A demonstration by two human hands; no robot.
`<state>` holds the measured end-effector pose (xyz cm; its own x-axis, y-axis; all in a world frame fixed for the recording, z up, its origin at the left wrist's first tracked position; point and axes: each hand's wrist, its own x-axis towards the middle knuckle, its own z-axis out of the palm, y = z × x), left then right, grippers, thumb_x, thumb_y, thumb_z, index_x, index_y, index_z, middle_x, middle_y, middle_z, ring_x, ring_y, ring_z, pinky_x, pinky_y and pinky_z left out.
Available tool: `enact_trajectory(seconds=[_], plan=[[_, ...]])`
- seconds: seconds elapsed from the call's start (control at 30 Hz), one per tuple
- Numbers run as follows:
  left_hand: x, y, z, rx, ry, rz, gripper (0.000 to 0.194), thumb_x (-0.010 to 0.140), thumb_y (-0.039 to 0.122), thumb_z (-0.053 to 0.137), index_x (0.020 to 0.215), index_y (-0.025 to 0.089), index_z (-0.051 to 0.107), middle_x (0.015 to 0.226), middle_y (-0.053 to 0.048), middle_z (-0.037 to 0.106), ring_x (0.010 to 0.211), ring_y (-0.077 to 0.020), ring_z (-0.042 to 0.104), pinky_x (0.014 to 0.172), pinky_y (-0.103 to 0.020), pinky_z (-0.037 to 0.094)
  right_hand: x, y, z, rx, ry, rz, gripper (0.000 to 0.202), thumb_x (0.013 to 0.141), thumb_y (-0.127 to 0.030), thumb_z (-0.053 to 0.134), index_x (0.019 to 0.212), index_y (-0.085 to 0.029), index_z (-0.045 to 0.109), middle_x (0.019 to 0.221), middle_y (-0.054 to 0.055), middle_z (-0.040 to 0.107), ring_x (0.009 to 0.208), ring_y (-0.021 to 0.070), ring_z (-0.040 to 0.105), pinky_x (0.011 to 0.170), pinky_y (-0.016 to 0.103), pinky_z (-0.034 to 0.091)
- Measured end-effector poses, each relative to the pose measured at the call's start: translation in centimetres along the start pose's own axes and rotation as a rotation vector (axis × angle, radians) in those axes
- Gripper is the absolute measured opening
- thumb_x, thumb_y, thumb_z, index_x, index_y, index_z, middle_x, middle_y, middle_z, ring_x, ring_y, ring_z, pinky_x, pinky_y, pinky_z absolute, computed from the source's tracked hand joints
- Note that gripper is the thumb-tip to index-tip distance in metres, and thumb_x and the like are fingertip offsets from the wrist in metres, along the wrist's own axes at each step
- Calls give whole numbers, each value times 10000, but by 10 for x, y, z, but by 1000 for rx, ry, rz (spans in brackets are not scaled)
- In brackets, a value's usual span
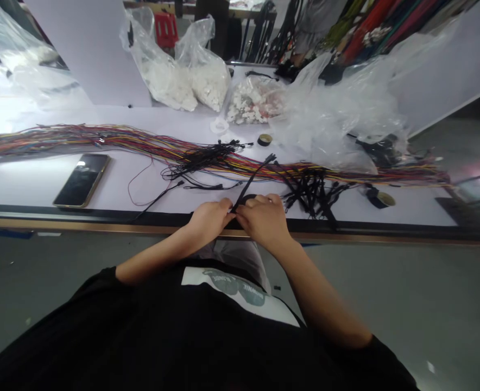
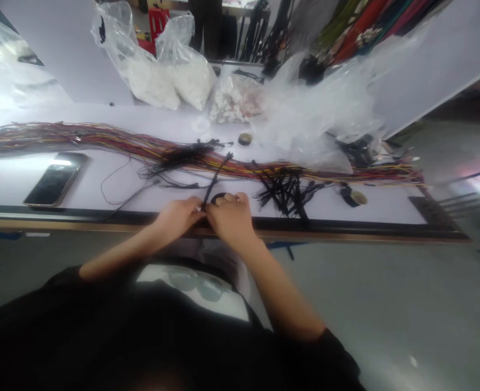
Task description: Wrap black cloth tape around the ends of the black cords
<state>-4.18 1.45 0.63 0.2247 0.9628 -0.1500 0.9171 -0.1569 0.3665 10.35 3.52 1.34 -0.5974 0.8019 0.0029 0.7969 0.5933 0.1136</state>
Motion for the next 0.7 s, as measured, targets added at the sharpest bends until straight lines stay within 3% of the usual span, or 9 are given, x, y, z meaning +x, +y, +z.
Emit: enact_trajectory(seconds=[0.17,0.27,0.4,0.7], plan=[[7,-10,-1,-63,29,78,289,859,330,454,707,151,622,715,-64,658,672,-167,570,609,-261,353,1,5,-3,6,14,-27,315,878,-289,406,841,-198,705,785,85,683,843,227,541,742,372,206],[11,-13,1,-231,83,115,280,786,292,515,539,160,511,533,18,498,544,-106,434,542,-239,282,5,8,-7,33,-15,-60,300,857,-292,421,852,-203,708,781,78,687,827,223,544,745,373,209],[12,-12,7,-441,145,96,313,715,227,508,457,171,340,464,62,303,492,-75,308,511,-230,224,10,9,-8,57,-39,-75,295,830,-298,433,817,-204,713,761,70,689,804,218,545,736,374,210],[18,-21,20,-763,196,20,248,692,248,446,465,175,376,434,62,373,457,-68,345,471,-206,245,23,-2,-2,10,112,-119,319,821,-229,409,817,-182,724,736,100,682,794,226,514,763,406,219]])
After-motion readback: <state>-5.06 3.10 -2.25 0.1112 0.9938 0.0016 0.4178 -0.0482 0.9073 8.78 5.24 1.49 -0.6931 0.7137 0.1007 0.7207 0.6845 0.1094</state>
